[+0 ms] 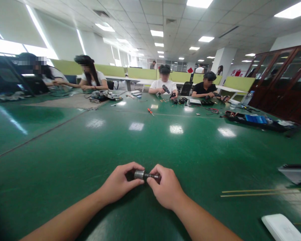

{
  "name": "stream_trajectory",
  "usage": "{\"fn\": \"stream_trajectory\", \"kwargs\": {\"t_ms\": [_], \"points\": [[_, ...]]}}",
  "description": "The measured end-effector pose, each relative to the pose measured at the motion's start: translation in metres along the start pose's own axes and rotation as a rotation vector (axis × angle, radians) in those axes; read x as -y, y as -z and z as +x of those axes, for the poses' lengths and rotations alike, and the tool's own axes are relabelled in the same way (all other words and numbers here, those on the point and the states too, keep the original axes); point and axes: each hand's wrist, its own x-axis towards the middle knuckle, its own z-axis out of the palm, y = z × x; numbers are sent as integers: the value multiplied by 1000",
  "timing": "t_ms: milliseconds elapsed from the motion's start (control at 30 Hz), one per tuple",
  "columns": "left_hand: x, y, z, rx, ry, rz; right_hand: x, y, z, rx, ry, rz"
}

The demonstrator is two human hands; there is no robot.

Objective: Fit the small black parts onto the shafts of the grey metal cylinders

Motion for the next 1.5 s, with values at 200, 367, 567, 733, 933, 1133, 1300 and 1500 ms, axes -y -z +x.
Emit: {"fn": "stream_trajectory", "kwargs": {"t_ms": [200,367,567,733,933,1133,1300,1500], "points": [[-1,1,0,3,-1,8,-1,0,0,1,2,-3],[0,0,0,5,-9,13,0,0,1,1,8,-6],[-2,0,1,4,-9,8,1,1,1,2,7,8],[-2,-1,1,6,-5,-3,0,1,0,-6,11,4],[-1,0,1,10,-19,3,1,1,1,-10,15,0],[-1,0,1,6,-10,-5,1,1,1,-16,10,-8],[-1,1,1,5,-11,11,1,2,0,-19,2,-14],[-2,0,1,-1,-6,20,2,3,0,-22,1,-10]]}}
